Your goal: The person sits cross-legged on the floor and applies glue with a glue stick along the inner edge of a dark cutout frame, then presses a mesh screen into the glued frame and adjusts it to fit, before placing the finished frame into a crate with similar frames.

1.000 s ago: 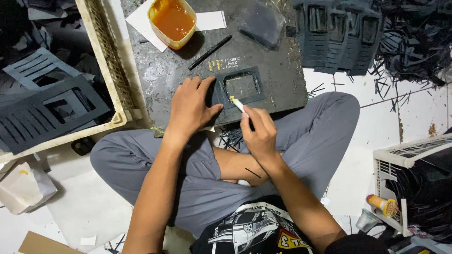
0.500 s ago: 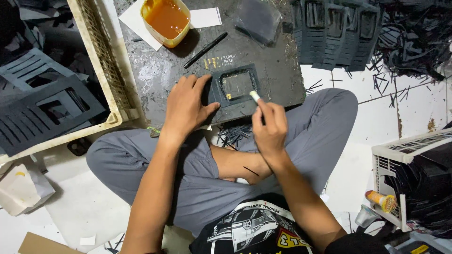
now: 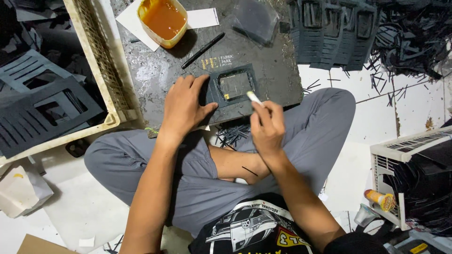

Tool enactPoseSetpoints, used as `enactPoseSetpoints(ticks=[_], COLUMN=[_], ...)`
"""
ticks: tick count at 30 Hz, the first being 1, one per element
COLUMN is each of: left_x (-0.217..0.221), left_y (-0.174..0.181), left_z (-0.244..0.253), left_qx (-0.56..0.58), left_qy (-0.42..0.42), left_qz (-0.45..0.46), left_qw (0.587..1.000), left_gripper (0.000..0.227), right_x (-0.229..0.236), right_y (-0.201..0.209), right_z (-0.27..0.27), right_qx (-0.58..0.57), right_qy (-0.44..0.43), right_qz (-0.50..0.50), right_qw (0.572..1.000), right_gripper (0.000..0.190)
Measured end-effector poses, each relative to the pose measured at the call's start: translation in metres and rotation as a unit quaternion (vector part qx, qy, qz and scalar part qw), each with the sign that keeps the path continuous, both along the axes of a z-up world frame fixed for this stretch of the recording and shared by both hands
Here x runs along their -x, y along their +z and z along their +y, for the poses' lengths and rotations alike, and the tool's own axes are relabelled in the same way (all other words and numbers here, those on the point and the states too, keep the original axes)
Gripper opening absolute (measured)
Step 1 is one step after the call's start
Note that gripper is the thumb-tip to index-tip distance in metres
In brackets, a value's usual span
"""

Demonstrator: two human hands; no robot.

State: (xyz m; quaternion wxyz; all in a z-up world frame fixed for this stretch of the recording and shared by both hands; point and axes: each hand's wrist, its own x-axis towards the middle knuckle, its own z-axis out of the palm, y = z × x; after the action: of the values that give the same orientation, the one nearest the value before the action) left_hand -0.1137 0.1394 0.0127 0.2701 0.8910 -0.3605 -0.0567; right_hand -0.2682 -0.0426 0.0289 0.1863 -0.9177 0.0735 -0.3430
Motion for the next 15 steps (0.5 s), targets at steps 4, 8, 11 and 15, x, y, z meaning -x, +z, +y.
enactPoseSetpoints(ticks=[4, 8, 11, 15], left_x=[-0.001, 0.0, -0.001, 0.0], left_y=[-0.003, 0.0, 0.002, 0.002], left_z=[0.0, 0.0, 0.001, 0.0], left_qx=[-0.001, 0.007, 0.008, 0.01], left_qy=[-0.003, 0.003, 0.0, 0.003], left_qz=[-0.005, -0.001, 0.0, -0.007], left_qw=[1.0, 1.0, 1.0, 1.0], left_gripper=[0.082, 0.08, 0.079, 0.079], right_x=[-0.003, 0.001, -0.001, 0.0], right_y=[-0.005, -0.006, 0.001, 0.001], right_z=[0.005, -0.011, -0.01, 0.0], right_qx=[0.009, 0.023, 0.008, -0.109], right_qy=[0.022, -0.017, -0.045, -0.039], right_qz=[0.011, 0.005, -0.011, 0.012], right_qw=[1.0, 1.0, 0.999, 0.993], right_gripper=[0.024, 0.023, 0.023, 0.018])
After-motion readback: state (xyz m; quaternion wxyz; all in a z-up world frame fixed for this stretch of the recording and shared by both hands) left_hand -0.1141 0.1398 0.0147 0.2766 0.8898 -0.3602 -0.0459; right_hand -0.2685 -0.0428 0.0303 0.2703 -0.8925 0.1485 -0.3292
